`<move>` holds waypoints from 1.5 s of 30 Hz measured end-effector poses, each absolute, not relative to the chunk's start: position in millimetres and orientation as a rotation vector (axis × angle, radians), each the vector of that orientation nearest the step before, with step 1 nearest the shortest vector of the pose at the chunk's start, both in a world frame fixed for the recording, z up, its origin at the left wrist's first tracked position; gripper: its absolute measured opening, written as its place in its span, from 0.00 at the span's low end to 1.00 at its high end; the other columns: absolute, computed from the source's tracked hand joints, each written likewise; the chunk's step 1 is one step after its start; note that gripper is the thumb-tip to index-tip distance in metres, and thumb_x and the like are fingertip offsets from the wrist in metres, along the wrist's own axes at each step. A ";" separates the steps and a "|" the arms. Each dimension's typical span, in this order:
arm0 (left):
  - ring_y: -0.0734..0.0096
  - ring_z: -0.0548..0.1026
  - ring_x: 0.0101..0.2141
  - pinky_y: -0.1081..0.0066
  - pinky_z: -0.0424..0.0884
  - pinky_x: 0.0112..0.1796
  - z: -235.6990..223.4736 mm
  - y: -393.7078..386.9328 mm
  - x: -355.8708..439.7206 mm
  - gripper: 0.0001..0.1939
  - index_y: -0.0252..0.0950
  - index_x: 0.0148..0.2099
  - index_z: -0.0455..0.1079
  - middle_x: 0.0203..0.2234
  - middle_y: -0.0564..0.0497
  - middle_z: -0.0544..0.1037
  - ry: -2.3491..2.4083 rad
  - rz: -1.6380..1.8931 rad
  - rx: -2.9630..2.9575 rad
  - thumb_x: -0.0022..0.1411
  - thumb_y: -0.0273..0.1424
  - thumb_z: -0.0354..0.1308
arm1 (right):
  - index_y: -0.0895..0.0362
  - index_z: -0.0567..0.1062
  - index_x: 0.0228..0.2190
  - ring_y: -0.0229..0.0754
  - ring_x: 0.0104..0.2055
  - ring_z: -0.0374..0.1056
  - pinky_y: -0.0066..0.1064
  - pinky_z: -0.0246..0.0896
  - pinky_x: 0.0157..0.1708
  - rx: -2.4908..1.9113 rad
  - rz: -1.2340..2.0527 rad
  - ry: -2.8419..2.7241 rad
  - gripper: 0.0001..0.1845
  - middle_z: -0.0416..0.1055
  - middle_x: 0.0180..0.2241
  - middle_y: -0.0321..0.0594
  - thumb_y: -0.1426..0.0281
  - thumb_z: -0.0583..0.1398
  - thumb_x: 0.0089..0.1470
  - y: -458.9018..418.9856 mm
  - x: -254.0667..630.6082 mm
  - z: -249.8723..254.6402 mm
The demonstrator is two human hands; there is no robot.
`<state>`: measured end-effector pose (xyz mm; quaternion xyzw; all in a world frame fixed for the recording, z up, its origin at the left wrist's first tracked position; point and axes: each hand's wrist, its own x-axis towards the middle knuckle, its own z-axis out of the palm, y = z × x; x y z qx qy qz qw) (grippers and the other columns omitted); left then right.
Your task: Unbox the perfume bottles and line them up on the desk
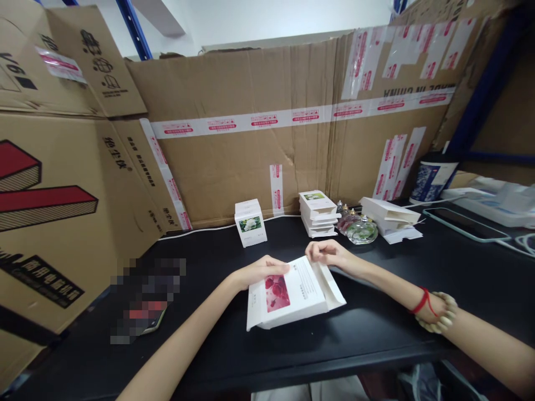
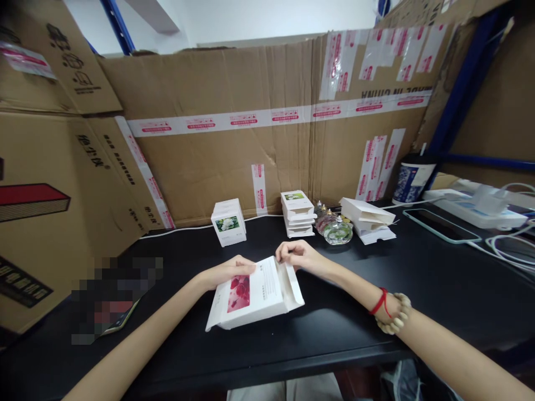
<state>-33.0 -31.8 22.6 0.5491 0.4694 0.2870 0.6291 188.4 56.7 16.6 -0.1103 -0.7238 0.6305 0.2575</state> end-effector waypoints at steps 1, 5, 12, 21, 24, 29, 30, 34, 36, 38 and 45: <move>0.74 0.73 0.23 0.75 0.66 0.28 21.3 -31.2 -34.8 0.19 0.31 0.31 0.76 0.25 0.49 0.77 1.092 0.681 1.233 0.47 0.44 0.63 | 0.60 0.61 0.16 0.30 0.25 0.59 0.21 0.62 0.19 -0.315 1.707 -1.937 0.20 0.62 0.28 0.36 0.59 0.63 0.42 58.0 190.2 17.3; 0.72 0.73 0.25 0.74 0.66 0.30 16.4 -27.9 -38.5 0.20 0.31 0.35 0.75 0.26 0.48 0.78 1.124 0.803 1.130 0.46 0.44 0.63 | 0.59 0.64 0.22 0.33 0.27 0.65 0.26 0.68 0.20 -0.374 1.717 -1.881 0.17 0.62 0.32 0.36 0.61 0.63 0.43 61.8 194.9 19.5; 0.70 0.74 0.31 0.73 0.66 0.34 21.6 -27.8 -29.1 0.20 0.33 0.43 0.70 0.32 0.49 0.77 1.063 0.940 1.098 0.49 0.38 0.62 | 0.54 0.57 0.49 0.39 0.29 0.71 0.28 0.69 0.17 -0.351 1.907 -1.971 0.29 0.67 0.38 0.42 0.56 0.58 0.48 55.9 195.0 19.9; 0.64 0.74 0.37 0.69 0.64 0.40 12.0 -13.3 -40.6 0.21 0.35 0.43 0.69 0.36 0.50 0.77 0.932 0.957 0.907 0.44 0.30 0.62 | 0.52 0.52 0.54 0.39 0.20 0.72 0.26 0.68 0.14 -0.603 1.913 -1.995 0.32 0.73 0.32 0.41 0.58 0.57 0.52 49.6 195.0 24.7; 0.64 0.74 0.37 0.68 0.64 0.41 8.1 -10.3 -41.7 0.19 0.34 0.41 0.70 0.35 0.49 0.77 0.899 0.916 0.942 0.43 0.31 0.63 | 0.53 0.49 0.57 0.38 0.17 0.70 0.25 0.67 0.14 -0.645 1.957 -2.041 0.34 0.74 0.25 0.36 0.57 0.55 0.53 48.3 195.3 24.4; 0.62 0.73 0.41 0.67 0.63 0.43 7.4 -14.3 -38.4 0.20 0.33 0.44 0.72 0.41 0.45 0.76 0.899 0.849 1.099 0.47 0.34 0.63 | 0.57 0.46 0.58 0.38 0.15 0.69 0.23 0.64 0.13 -0.679 1.970 -2.184 0.41 0.73 0.20 0.34 0.57 0.58 0.50 48.3 195.8 19.8; 0.62 0.73 0.42 0.67 0.63 0.43 8.3 -16.2 -37.8 0.21 0.33 0.46 0.71 0.43 0.45 0.76 0.889 0.840 1.123 0.48 0.34 0.63 | 0.57 0.47 0.58 0.39 0.16 0.70 0.23 0.64 0.13 -0.679 1.968 -2.193 0.40 0.73 0.20 0.34 0.58 0.58 0.50 48.9 195.8 18.7; 0.62 0.73 0.43 0.67 0.64 0.44 14.5 -23.9 -36.6 0.26 0.36 0.53 0.67 0.45 0.44 0.74 0.823 0.765 1.166 0.50 0.34 0.62 | 0.54 0.50 0.56 0.41 0.20 0.72 0.25 0.67 0.14 -0.668 1.960 -2.168 0.36 0.72 0.23 0.34 0.63 0.59 0.49 51.0 195.8 17.8; 0.61 0.73 0.42 0.66 0.64 0.44 16.2 -25.4 -37.3 0.28 0.36 0.55 0.66 0.45 0.44 0.74 0.816 0.731 1.168 0.51 0.35 0.62 | 0.52 0.51 0.55 0.41 0.22 0.72 0.24 0.67 0.14 -0.676 1.952 -2.160 0.34 0.71 0.25 0.33 0.66 0.58 0.49 51.1 195.8 18.9; 0.61 0.73 0.42 0.66 0.65 0.43 15.3 -24.3 -38.6 0.28 0.37 0.54 0.66 0.45 0.45 0.75 0.857 0.726 1.163 0.50 0.35 0.63 | 0.51 0.52 0.55 0.40 0.22 0.72 0.23 0.66 0.12 -0.672 1.941 -2.168 0.33 0.70 0.26 0.33 0.67 0.59 0.49 50.6 195.5 19.9; 0.61 0.73 0.39 0.67 0.65 0.41 13.5 -20.8 -38.1 0.23 0.33 0.44 0.74 0.36 0.47 0.78 1.027 0.706 1.200 0.46 0.39 0.64 | 0.53 0.62 0.49 0.36 0.23 0.70 0.22 0.66 0.11 -0.695 1.958 -2.140 0.24 0.70 0.28 0.36 0.58 0.55 0.53 46.8 193.0 23.5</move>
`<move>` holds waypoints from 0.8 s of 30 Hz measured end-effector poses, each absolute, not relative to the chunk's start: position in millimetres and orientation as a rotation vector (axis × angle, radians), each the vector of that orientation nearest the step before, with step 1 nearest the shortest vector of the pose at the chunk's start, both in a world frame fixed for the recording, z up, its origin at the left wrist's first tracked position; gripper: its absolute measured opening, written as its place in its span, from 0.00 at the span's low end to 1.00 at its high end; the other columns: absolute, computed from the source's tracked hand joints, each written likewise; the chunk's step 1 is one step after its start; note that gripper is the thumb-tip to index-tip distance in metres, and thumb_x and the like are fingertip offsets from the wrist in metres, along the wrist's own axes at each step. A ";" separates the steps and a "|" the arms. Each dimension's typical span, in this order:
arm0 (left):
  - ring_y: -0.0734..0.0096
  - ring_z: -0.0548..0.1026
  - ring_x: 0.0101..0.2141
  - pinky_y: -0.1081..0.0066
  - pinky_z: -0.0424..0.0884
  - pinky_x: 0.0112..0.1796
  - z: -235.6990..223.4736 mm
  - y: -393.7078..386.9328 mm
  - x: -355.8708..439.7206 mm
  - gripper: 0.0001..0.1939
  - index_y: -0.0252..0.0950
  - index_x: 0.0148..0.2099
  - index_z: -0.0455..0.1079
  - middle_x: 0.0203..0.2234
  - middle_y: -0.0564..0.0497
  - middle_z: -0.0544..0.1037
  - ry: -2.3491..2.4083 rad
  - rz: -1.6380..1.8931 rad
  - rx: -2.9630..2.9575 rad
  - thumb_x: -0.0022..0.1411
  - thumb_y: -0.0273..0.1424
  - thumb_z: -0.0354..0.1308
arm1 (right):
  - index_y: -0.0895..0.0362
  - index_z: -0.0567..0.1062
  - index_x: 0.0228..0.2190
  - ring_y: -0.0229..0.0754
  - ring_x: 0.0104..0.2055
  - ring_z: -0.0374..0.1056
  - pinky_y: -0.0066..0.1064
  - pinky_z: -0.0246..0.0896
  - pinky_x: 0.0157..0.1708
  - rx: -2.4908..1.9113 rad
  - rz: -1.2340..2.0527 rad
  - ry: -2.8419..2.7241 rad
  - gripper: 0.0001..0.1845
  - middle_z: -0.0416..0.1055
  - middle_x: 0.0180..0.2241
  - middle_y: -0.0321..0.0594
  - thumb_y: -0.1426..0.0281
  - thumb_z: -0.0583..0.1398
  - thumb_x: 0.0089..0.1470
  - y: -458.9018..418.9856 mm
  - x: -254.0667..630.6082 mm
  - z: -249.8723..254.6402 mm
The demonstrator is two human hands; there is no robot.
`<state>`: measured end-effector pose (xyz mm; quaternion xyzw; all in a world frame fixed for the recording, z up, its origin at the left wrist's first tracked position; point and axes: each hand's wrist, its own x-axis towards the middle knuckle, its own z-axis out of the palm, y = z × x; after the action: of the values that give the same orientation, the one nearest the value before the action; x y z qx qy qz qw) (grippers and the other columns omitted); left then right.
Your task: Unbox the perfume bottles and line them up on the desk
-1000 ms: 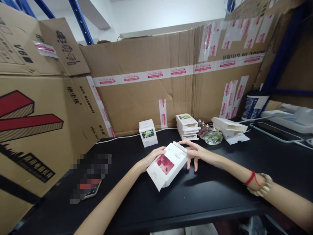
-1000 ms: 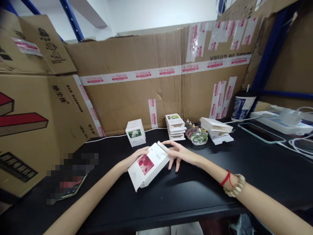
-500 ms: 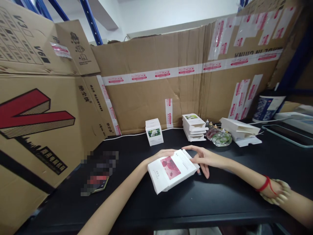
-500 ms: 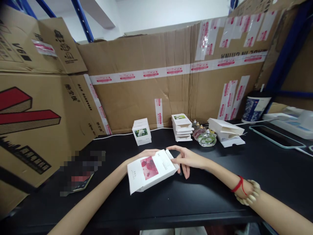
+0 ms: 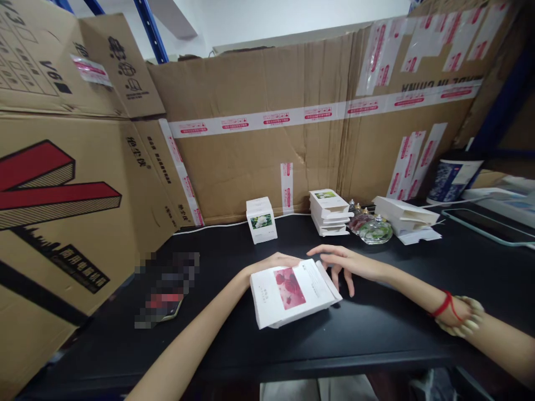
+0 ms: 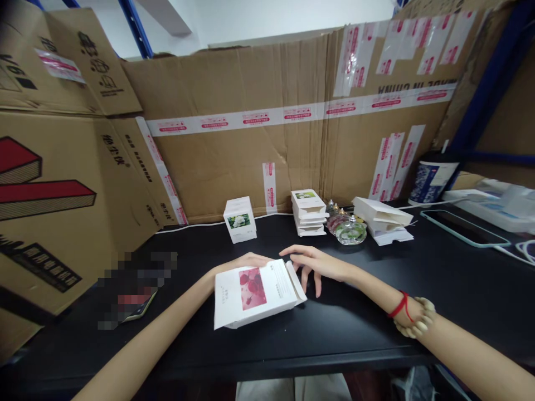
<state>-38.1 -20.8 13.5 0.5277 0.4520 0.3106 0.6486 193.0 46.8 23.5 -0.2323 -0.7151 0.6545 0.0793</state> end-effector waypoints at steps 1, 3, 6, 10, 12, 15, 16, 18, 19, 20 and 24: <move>0.61 0.73 0.39 0.68 0.64 0.42 15.0 -21.8 -36.8 0.22 0.33 0.44 0.74 0.36 0.47 0.78 1.021 0.710 1.224 0.46 0.38 0.64 | 0.54 0.62 0.49 0.36 0.22 0.70 0.23 0.66 0.11 -0.707 1.959 -2.138 0.24 0.70 0.28 0.37 0.56 0.53 0.53 46.3 192.9 24.3; 0.62 0.73 0.39 0.69 0.64 0.41 17.6 -24.2 -33.6 0.22 0.34 0.45 0.73 0.37 0.48 0.78 1.023 0.733 1.232 0.47 0.39 0.63 | 0.54 0.61 0.51 0.38 0.23 0.71 0.23 0.67 0.11 -0.711 1.963 -2.163 0.27 0.71 0.29 0.38 0.54 0.53 0.53 46.0 192.9 25.3; 0.65 0.73 0.37 0.70 0.65 0.39 18.9 -26.8 -28.1 0.25 0.35 0.49 0.70 0.38 0.47 0.77 1.020 0.768 1.201 0.48 0.39 0.63 | 0.52 0.55 0.55 0.39 0.25 0.73 0.23 0.67 0.13 -0.694 1.993 -2.199 0.33 0.73 0.31 0.40 0.57 0.57 0.51 47.1 193.3 24.7; 0.67 0.73 0.36 0.71 0.65 0.37 16.4 -26.8 -21.8 0.28 0.35 0.52 0.67 0.39 0.47 0.76 1.018 0.820 1.224 0.48 0.39 0.63 | 0.52 0.52 0.56 0.38 0.23 0.72 0.20 0.65 0.11 -0.723 2.014 -2.196 0.36 0.75 0.31 0.40 0.58 0.60 0.50 48.9 193.1 21.9; 0.68 0.73 0.35 0.71 0.65 0.36 13.9 -24.7 -20.3 0.28 0.35 0.51 0.67 0.38 0.47 0.76 1.006 0.854 1.197 0.48 0.40 0.63 | 0.54 0.54 0.56 0.38 0.22 0.72 0.19 0.64 0.10 -0.774 2.011 -2.182 0.35 0.75 0.28 0.40 0.57 0.58 0.51 49.8 192.5 20.3; 0.67 0.72 0.37 0.71 0.64 0.39 8.7 -18.8 -22.0 0.24 0.35 0.47 0.70 0.39 0.47 0.76 0.959 0.937 1.145 0.47 0.38 0.64 | 0.55 0.55 0.55 0.39 0.19 0.71 0.20 0.63 0.09 -0.863 2.031 -2.109 0.32 0.74 0.26 0.39 0.55 0.55 0.53 52.0 189.4 17.2; 0.67 0.72 0.38 0.71 0.64 0.39 6.8 -16.2 -23.8 0.23 0.35 0.46 0.71 0.38 0.48 0.76 0.944 0.966 1.121 0.47 0.37 0.64 | 0.55 0.56 0.55 0.39 0.18 0.71 0.21 0.63 0.08 -0.891 2.036 -2.088 0.31 0.74 0.25 0.39 0.55 0.55 0.53 52.7 187.1 16.2; 0.67 0.72 0.37 0.70 0.64 0.40 2.9 -11.1 -28.9 0.20 0.34 0.43 0.72 0.37 0.48 0.76 0.910 1.001 1.064 0.46 0.35 0.65 | 0.56 0.58 0.54 0.38 0.16 0.69 0.22 0.63 0.08 -0.935 2.020 -2.063 0.30 0.73 0.21 0.36 0.55 0.53 0.54 53.9 180.4 14.7; 0.67 0.73 0.37 0.70 0.64 0.40 0.9 -8.6 -32.0 0.19 0.34 0.42 0.73 0.36 0.48 0.77 0.889 1.012 1.035 0.46 0.34 0.65 | 0.57 0.59 0.54 0.37 0.14 0.68 0.22 0.62 0.07 -0.947 2.008 -2.055 0.29 0.71 0.19 0.35 0.55 0.52 0.55 54.2 176.1 14.3; 0.68 0.73 0.36 0.71 0.65 0.39 -1.2 -6.1 -35.0 0.18 0.33 0.42 0.73 0.35 0.48 0.77 0.865 1.014 1.010 0.46 0.33 0.64 | 0.58 0.60 0.53 0.37 0.13 0.66 0.22 0.62 0.07 -0.953 1.998 -2.048 0.29 0.70 0.16 0.34 0.55 0.50 0.56 54.3 171.4 14.2; 0.71 0.73 0.28 0.72 0.65 0.33 -10.3 3.5 -44.4 0.17 0.30 0.44 0.71 0.30 0.48 0.77 0.751 0.957 0.927 0.51 0.32 0.61 | 0.58 0.59 0.54 0.35 0.10 0.64 0.19 0.59 0.06 -0.947 2.016 -2.046 0.26 0.69 0.14 0.33 0.58 0.49 0.57 53.8 153.9 15.5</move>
<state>-44.4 3.5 -10.3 0.4198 0.3397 0.4333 0.7216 153.9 53.8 15.5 -0.3125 -0.6753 0.6655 0.0587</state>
